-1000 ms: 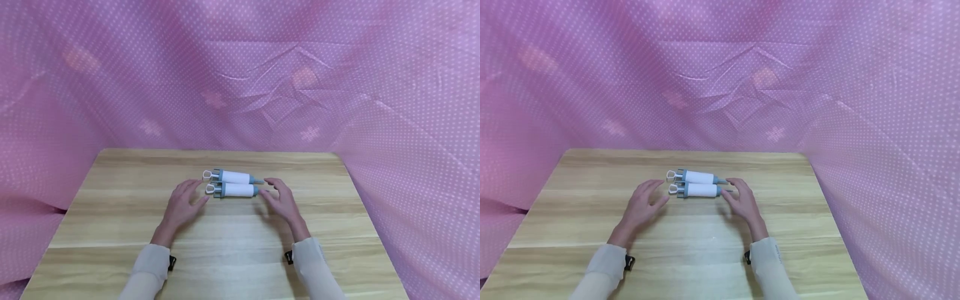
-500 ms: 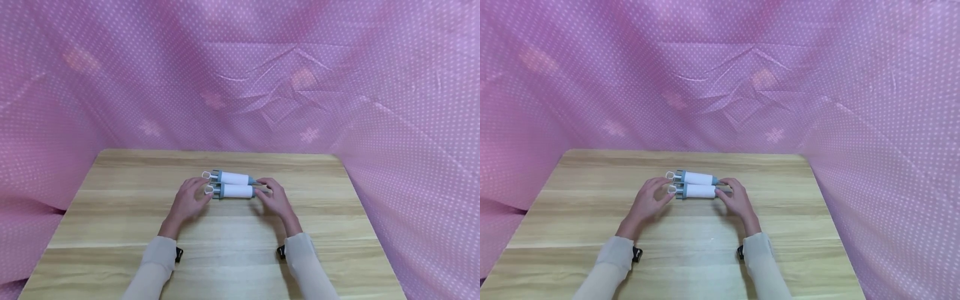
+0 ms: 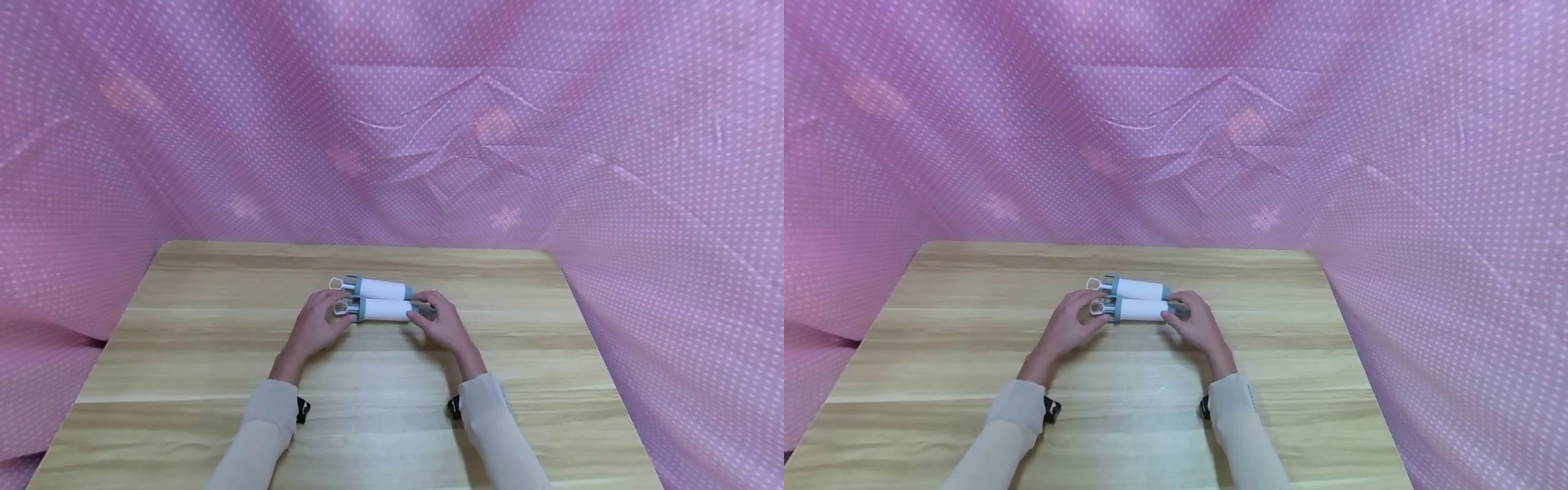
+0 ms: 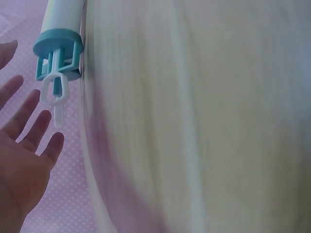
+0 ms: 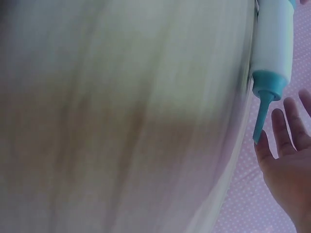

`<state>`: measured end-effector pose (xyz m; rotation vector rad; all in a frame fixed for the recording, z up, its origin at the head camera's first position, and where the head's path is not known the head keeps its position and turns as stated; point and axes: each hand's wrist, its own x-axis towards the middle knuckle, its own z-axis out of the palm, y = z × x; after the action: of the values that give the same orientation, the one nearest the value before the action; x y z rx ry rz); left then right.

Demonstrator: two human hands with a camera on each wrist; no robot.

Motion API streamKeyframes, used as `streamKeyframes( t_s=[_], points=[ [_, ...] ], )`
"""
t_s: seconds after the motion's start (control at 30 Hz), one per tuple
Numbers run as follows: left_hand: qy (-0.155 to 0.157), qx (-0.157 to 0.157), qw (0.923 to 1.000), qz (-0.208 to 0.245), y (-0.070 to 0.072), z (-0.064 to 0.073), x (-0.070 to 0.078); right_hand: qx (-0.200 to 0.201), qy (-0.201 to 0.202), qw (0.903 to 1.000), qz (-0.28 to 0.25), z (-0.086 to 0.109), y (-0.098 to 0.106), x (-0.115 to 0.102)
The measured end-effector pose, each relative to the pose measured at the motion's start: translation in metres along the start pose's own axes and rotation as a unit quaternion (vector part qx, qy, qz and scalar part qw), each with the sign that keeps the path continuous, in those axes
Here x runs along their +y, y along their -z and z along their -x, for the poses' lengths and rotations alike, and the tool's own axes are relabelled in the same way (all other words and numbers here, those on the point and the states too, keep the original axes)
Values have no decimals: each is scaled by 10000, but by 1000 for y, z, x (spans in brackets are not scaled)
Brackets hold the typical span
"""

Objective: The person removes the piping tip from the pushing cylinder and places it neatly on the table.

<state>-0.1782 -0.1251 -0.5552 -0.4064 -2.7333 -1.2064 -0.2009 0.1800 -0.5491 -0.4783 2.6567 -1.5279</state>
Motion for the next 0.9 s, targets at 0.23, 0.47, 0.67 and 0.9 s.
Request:
streamKeyframes(
  t_s=[0.23, 0.47, 0.67, 0.9],
  points=[
    [194, -106, 9995, 216, -5, 0, 1, -188, -6, 9989, 439, -3, -5, -1],
    [354, -209, 9984, 387, -9, -1, 3, -237, -181, 9989, 356, -4, -6, -1],
    [464, -341, 9968, 546, -11, -4, 3, -441, -512, 9974, 270, -6, -7, 0],
    [489, -556, 9956, 581, -13, -8, 1, -593, -548, 9965, 211, -7, -7, -2]
  ],
)
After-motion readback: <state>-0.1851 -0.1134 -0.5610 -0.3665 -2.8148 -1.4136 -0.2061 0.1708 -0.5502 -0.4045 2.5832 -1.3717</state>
